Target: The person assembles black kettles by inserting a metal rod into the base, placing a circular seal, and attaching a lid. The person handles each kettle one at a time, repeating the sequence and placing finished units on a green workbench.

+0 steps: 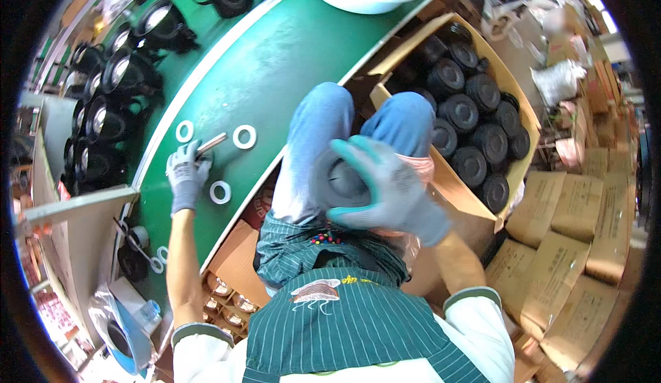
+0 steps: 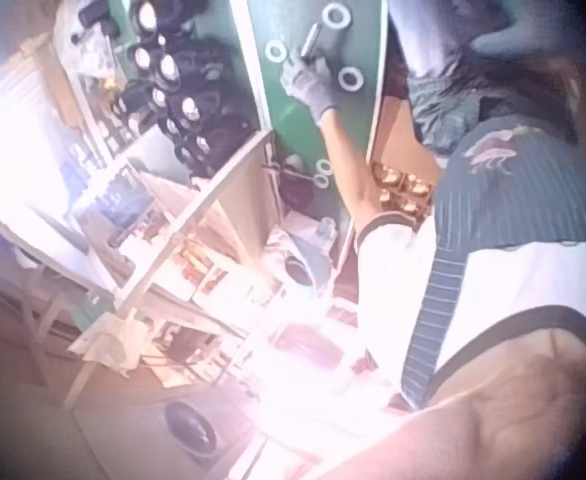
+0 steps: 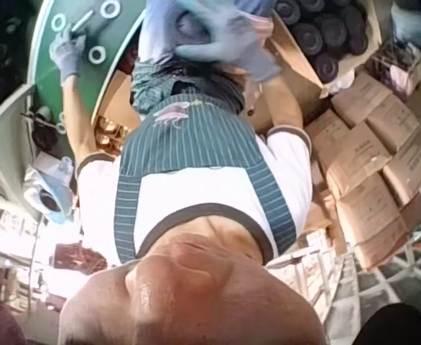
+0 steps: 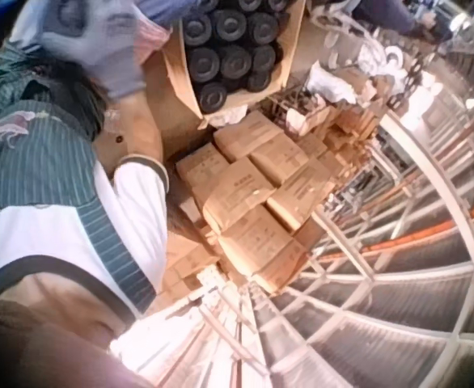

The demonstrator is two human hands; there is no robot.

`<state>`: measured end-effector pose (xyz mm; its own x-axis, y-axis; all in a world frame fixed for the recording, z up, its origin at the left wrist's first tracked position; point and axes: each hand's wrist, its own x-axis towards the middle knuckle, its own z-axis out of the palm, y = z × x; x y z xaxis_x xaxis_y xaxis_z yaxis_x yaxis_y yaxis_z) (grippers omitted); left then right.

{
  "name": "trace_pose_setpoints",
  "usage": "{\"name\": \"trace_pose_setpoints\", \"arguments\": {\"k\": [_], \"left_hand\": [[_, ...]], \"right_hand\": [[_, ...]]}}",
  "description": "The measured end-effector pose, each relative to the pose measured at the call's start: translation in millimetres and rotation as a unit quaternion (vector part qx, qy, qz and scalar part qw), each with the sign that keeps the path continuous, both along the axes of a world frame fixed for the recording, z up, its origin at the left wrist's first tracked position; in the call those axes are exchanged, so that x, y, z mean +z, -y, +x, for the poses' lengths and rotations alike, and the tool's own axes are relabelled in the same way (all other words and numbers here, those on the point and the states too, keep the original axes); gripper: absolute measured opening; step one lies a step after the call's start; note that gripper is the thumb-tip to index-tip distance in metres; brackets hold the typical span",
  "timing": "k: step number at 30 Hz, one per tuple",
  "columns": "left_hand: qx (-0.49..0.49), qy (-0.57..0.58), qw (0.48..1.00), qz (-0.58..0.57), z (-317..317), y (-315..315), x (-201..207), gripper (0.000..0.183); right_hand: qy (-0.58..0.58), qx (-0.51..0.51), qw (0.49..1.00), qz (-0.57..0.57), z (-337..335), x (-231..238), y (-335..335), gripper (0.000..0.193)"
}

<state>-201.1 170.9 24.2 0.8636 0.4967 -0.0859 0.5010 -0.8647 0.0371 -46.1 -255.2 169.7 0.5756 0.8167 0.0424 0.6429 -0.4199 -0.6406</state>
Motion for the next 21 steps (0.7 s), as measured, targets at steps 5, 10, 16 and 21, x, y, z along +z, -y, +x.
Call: {"name": "trace_pose_setpoints", "arguments": {"k": [5, 10, 16, 21], "left_hand": [[0.023, 0.208, 0.953, -0.218, 30, 33, 50, 0.057], [-0.27, 0.174, 0.862, -0.391, 101, 160, 170, 0.06], [-0.352, -0.066, 0.93, -0.085, 96, 245, 190, 0.08], [-0.161, -0.145, 0.976, 0.015, 94, 317, 202, 0.077]], "right_hand": [[-0.123, -0.116, 0.949, 0.266, -13, -74, 2, 0.097], [-0.375, -0.224, 0.797, 0.417, -27, -74, -13, 0.101], [-0.425, -0.184, 0.798, 0.386, 5, -69, -8, 0.084], [-0.314, -0.003, 0.903, 0.292, 69, -112, -23, 0.049]]}}
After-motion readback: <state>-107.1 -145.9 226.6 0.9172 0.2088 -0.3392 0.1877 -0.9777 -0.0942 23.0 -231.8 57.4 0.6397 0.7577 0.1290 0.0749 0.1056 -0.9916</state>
